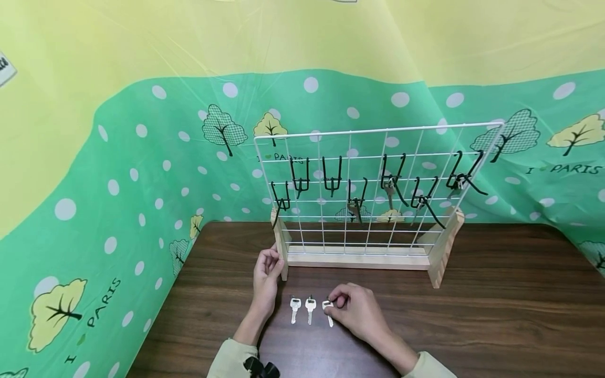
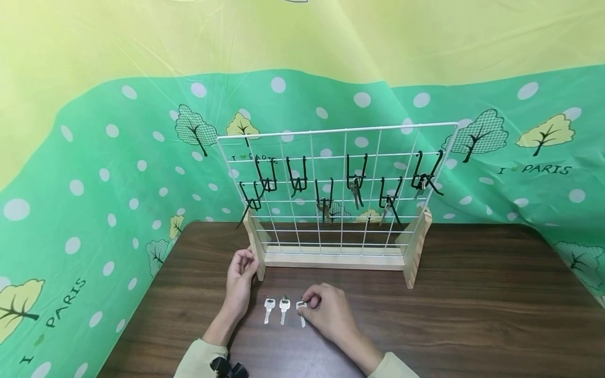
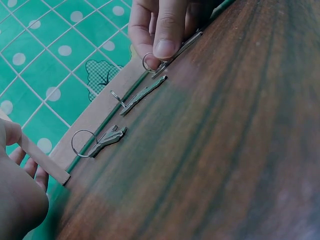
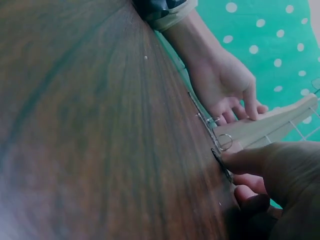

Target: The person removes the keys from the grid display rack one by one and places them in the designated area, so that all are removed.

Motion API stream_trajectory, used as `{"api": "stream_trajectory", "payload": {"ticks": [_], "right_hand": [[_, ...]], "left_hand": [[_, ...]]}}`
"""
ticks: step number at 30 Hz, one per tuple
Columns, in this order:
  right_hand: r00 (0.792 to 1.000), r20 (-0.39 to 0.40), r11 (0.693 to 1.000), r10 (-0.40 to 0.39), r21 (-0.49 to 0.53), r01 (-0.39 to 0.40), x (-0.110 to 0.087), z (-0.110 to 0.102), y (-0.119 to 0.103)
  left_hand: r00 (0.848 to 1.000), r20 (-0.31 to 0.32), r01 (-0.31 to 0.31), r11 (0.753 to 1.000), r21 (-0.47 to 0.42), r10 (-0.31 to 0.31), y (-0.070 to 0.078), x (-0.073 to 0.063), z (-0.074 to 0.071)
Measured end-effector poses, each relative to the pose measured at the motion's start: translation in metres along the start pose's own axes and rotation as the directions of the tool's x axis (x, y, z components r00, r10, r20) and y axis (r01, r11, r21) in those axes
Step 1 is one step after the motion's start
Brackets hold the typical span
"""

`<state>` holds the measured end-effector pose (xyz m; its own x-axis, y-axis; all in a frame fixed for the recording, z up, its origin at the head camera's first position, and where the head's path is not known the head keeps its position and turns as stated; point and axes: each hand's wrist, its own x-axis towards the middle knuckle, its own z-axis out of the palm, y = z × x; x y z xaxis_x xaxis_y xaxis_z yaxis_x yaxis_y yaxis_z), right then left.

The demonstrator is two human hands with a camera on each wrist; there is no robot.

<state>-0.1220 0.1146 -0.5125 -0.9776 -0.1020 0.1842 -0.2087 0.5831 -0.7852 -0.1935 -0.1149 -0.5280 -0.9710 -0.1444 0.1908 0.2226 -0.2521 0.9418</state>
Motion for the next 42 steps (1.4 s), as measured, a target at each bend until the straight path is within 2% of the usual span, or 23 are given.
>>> {"api": "stream_trajectory", "payload": {"ticks": [4,9,19,27,34,42], "right_hand": [[0.998,-0.05,0.999,-0.039,-0.026,0.037,-0.001,0.004,0.002],[0.997,-0.071,0.999,-0.033,-0.044,0.03,-0.001,0.007,0.003],[0.998,-0.061,1.0,-0.019,-0.001,0.019,-0.001,0.005,0.003],[0.998,-0.045,0.998,0.053,0.034,-0.051,0.001,0.004,0.004],[0.997,-0.021,0.995,0.079,0.067,-0.077,0.001,0.002,0.002],[0.997,-0.019,0.988,0.076,0.137,-0.073,0.002,-0.003,0.001]], "left_hand": [[1.0,0.005,-0.009,1.0,0.008,0.009,0.0,0.0,0.0],[1.0,0.005,-0.007,1.0,0.014,0.007,0.0,0.0,0.0],[1.0,0.002,-0.005,1.0,0.001,0.005,0.0,0.0,0.0],[1.0,0.002,0.002,1.0,-0.017,-0.002,-0.001,0.0,0.0],[1.0,0.01,-0.009,1.0,-0.001,0.009,-0.002,0.001,0.0],[1.0,0.017,-0.008,1.0,0.001,0.008,-0.001,0.0,-0.001]]}}
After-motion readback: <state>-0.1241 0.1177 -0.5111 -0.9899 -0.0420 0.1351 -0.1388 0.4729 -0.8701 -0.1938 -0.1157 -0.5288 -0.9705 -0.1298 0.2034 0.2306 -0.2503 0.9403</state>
